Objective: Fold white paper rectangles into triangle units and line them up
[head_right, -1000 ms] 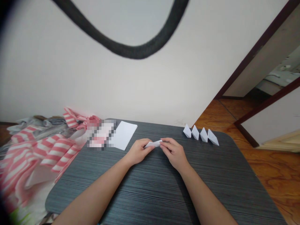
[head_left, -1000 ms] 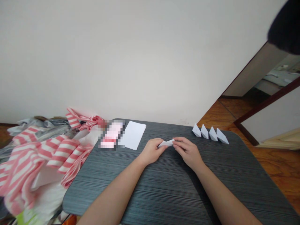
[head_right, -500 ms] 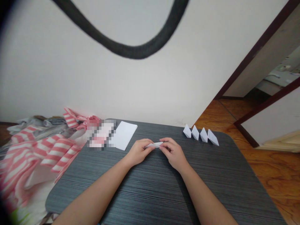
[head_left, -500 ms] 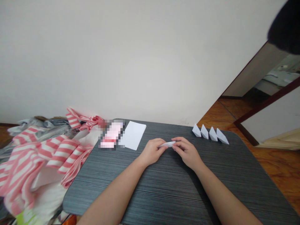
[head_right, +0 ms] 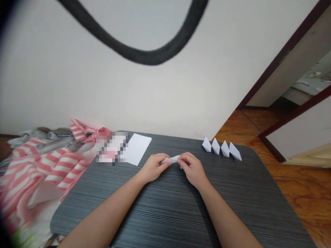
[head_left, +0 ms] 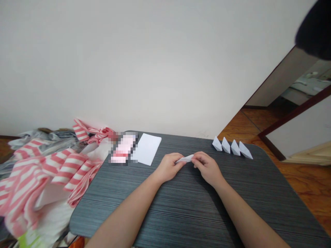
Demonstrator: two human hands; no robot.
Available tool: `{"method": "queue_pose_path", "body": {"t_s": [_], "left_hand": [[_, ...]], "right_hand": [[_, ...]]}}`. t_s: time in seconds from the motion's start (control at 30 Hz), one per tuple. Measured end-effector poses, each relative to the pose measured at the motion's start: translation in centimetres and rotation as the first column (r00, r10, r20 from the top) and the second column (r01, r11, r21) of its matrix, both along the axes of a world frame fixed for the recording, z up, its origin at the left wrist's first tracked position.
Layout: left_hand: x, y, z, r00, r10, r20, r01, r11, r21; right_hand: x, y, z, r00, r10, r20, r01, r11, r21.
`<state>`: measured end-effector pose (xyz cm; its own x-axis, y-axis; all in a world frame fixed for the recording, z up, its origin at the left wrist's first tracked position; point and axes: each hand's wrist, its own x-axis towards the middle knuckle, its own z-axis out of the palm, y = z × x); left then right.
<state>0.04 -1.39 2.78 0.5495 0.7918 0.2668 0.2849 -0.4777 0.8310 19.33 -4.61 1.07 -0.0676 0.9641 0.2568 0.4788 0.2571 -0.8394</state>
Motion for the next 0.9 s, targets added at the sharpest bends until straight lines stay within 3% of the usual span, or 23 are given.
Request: {"method": "queue_pose_path", "body": {"t_s": [0.3,0.47,0.73,0.9], "left_hand": [[0.1,0.0,-0.2,0.996,0.09,-0.019,-0.091,0.988,-0.121],[0.1,0.2,-0.7,0.991,0.133,0.027,-0.125,0.974,-0.187],[0.2,0.4,-1.3,0.985,0.152,0.08,-0.128,0.959,-0.254],[0.2,0.3,-1.1,0.987,0.124,0.103,-0.091,0.956,-0.278]], "right_hand": [[0.1,-0.1,1.2,0.995,0.015,0.102,-0.023,0.996,0.087],[0.0,-0.1,0.5,0.997,0.008,0.074,-0.013,0.998,0.061],[-0.3,0.1,-1.1,0.97,-0.009,-0.243,-0.018,0.994,-0.108],[-0.1,-0.2,-0.4,0.998,0.029,-0.059,-0.04,0.978,-0.206]]}}
